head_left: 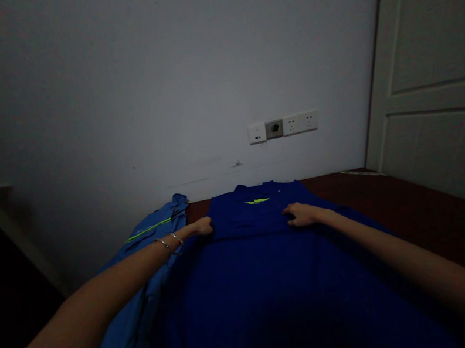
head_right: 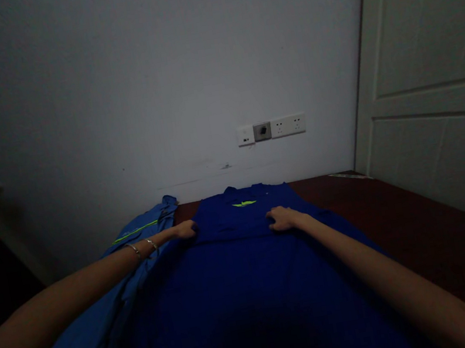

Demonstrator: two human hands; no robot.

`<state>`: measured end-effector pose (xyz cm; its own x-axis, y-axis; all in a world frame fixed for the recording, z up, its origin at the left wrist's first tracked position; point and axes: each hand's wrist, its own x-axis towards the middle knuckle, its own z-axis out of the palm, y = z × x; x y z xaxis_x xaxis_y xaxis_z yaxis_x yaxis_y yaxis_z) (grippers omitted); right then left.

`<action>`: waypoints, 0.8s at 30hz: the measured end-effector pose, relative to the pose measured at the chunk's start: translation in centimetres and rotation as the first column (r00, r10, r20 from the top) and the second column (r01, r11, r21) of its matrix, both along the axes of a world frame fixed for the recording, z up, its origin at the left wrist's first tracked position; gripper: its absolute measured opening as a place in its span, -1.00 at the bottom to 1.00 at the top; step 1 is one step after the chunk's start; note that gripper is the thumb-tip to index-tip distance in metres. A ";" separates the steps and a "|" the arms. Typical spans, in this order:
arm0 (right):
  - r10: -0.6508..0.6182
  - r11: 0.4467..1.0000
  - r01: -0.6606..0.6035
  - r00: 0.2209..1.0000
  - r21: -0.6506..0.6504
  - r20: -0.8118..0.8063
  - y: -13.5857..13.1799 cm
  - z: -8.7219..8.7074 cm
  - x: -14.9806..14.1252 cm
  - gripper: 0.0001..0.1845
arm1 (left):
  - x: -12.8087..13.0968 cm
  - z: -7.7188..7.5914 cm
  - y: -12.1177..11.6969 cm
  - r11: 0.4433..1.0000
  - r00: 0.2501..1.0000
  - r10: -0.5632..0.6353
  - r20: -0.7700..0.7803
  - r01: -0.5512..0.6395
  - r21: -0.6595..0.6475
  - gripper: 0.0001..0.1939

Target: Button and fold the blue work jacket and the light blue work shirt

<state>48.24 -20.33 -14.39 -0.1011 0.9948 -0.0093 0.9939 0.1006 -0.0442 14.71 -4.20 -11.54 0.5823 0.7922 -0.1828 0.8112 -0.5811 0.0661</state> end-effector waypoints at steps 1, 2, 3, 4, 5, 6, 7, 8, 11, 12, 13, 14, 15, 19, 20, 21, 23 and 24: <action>-0.027 1.000 0.027 1.000 0.001 -0.001 -0.3 0.0 0.7 -0.51 | 0.0 0.0 0.2 1.000 1.000 0.006 0.013 -0.006 -0.004 -0.75; -0.042 0.999 0.042 0.999 0.007 -0.006 -0.6 -0.1 1.2 -0.54 | 0.1 0.1 0.3 1.000 1.000 0.013 0.022 -0.013 -0.009 -0.73; -0.043 0.999 0.043 0.999 0.018 -0.012 -1.0 -0.1 1.6 -0.57 | 0.1 0.3 0.4 1.000 0.999 0.019 0.029 -0.019 -0.015 -0.71; -0.028 0.999 0.029 0.999 0.034 -0.019 -1.4 0.0 2.0 -0.61 | 0.1 0.6 0.4 1.000 0.999 0.023 0.038 -0.023 -0.018 -0.70; -0.001 0.998 0.002 1.000 0.056 -0.017 -1.9 0.0 2.2 -0.66 | 0.0 1.0 0.5 0.999 0.999 0.021 0.049 -0.019 -0.031 -0.69; 0.031 0.996 -0.031 1.000 0.086 -0.002 -2.4 0.2 2.2 -0.70 | -0.1 1.5 0.4 0.998 0.998 0.012 0.062 -0.008 -0.058 -0.68; 0.063 0.990 -0.067 0.997 0.125 0.032 -3.0 0.3 2.2 -0.74 | -0.2 2.0 0.3 0.995 0.997 -0.005 0.081 0.012 -0.098 -0.68; 0.093 0.980 -0.106 0.992 0.170 0.081 -3.7 0.5 2.1 -0.77 | -0.4 2.6 0.2 0.989 0.994 -0.027 0.104 0.042 -0.143 -0.68; 0.167 0.926 -0.238 0.954 0.293 0.249 -6.2 1.0 1.5 -0.83 | -1.1 4.3 -1.0 0.959 0.980 -0.104 0.170 0.144 -0.244 -0.58; 0.195 0.905 -0.286 0.937 0.315 0.290 -7.2 1.1 1.2 -0.84 | -1.3 4.7 -1.7 0.952 0.978 -0.122 0.172 0.164 -0.259 -0.50; 0.224 0.888 -0.328 0.921 0.322 0.319 -8.3 1.0 0.9 -0.84 | -1.6 5.0 -2.5 0.945 0.977 -0.135 0.162 0.176 -0.274 -0.40; 0.254 0.878 -0.361 0.908 0.315 0.334 -9.3 0.9 0.7 -0.82 | -1.9 5.2 -3.5 0.939 0.979 -0.148 0.142 0.184 -0.290 -0.30; 0.280 0.874 -0.384 0.899 0.297 0.337 -10.4 0.6 0.4 -0.81 | -2.2 5.2 -4.5 0.934 0.980 -0.160 0.117 0.189 -0.303 -0.22; 0.325 0.905 -0.379 0.908 0.190 0.263 -14.1 -0.5 -0.4 -0.74 | -3.4 4.1 -8.5 0.910 0.953 -0.301 -0.029 0.279 -0.306 -0.16; 0.320 0.916 -0.362 0.919 0.172 0.230 -14.7 -0.7 -0.4 -0.73 | -3.6 3.6 -9.4 0.897 0.935 -0.349 -0.068 0.313 -0.311 -0.20; 0.310 0.927 -0.341 0.931 0.158 0.192 -15.2 -0.7 -0.4 -0.72 | -3.8 3.1 -10.1 0.884 0.912 -0.396 -0.103 0.349 -0.312 -0.25; 0.285 0.945 -0.298 0.952 0.134 0.108 -15.6 -0.6 -0.4 -0.71 | -3.9 2.3 -11.3 0.870 0.872 -0.464 -0.156 0.415 -0.266 -0.36; 0.272 0.952 -0.278 0.960 0.124 0.066 -15.6 -0.5 -0.4 -0.71 | -3.9 2.0 -11.8 0.872 0.860 -0.478 -0.179 0.439 -0.217 -0.41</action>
